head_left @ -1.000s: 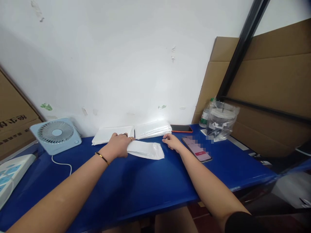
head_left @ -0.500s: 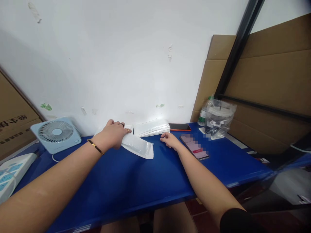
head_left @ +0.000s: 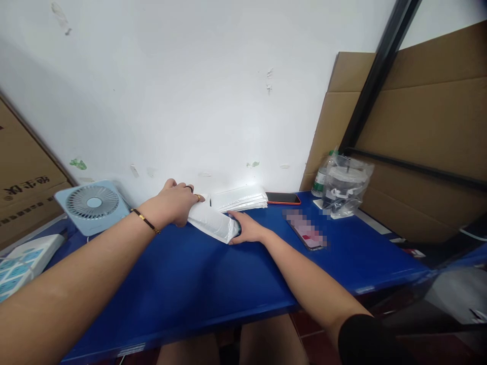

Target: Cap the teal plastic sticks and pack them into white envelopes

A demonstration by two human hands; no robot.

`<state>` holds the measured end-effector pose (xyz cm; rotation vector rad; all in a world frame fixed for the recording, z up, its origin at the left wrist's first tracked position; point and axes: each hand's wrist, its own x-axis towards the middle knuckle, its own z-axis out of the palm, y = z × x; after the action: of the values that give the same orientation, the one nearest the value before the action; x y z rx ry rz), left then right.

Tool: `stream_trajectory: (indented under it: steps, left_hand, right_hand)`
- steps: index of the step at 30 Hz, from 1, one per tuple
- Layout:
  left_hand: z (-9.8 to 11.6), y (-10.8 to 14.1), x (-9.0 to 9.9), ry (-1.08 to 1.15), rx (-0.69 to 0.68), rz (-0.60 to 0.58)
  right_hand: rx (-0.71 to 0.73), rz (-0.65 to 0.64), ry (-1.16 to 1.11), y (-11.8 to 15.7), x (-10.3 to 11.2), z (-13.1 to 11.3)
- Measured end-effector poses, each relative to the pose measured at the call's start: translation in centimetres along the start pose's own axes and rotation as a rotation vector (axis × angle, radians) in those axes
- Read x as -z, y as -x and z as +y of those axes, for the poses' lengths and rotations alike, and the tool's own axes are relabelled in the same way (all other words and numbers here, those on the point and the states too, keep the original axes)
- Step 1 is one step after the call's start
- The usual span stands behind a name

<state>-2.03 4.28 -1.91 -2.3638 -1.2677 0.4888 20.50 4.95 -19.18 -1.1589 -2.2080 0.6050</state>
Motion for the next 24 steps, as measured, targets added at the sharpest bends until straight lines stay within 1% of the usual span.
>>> stream_trajectory:
  steps: [2, 4, 7, 9, 13, 18, 20, 24]
  left_hand:
    - [-0.2, 0.1, -0.1, 0.002, -0.002, -0.008]
    - [-0.5, 0.2, -0.1, 0.013, 0.002, -0.010]
    - [-1.0, 0.6, 0.3, 0.054, 0.032, -0.019]
    - [-1.3, 0.9, 0.7, 0.075, 0.053, -0.030]
    - [-1.8, 1.2, 1.3, 0.071, 0.099, -0.066]
    - [-2.3, 1.5, 1.0, 0.137, 0.135, -0.105]
    - [-2.7, 2.2, 1.1, 0.113, 0.130, -0.124]
    - [-3.6, 4.2, 1.8, 0.033, 0.137, -0.139]
  right_hand:
    - [0.030, -0.005, 0.008, -0.9, -1.1, -0.7]
    - [0.033, -0.002, 0.002, -1.4, -1.8, -1.0]
    - [0.035, 0.020, -0.011, -1.5, -1.9, -0.9]
    - [0.076, 0.035, 0.006, -1.4, -1.9, -0.8]
    - [0.142, 0.014, 0.160, -1.3, -2.3, -0.7]
    - [0.168, -0.024, 0.353, -1.1, -3.0, -0.7]
    - [0.171, -0.016, 0.381, -0.9, -3.1, -0.7]
    - [0.174, -0.006, 0.390, -0.5, -3.0, -0.7]
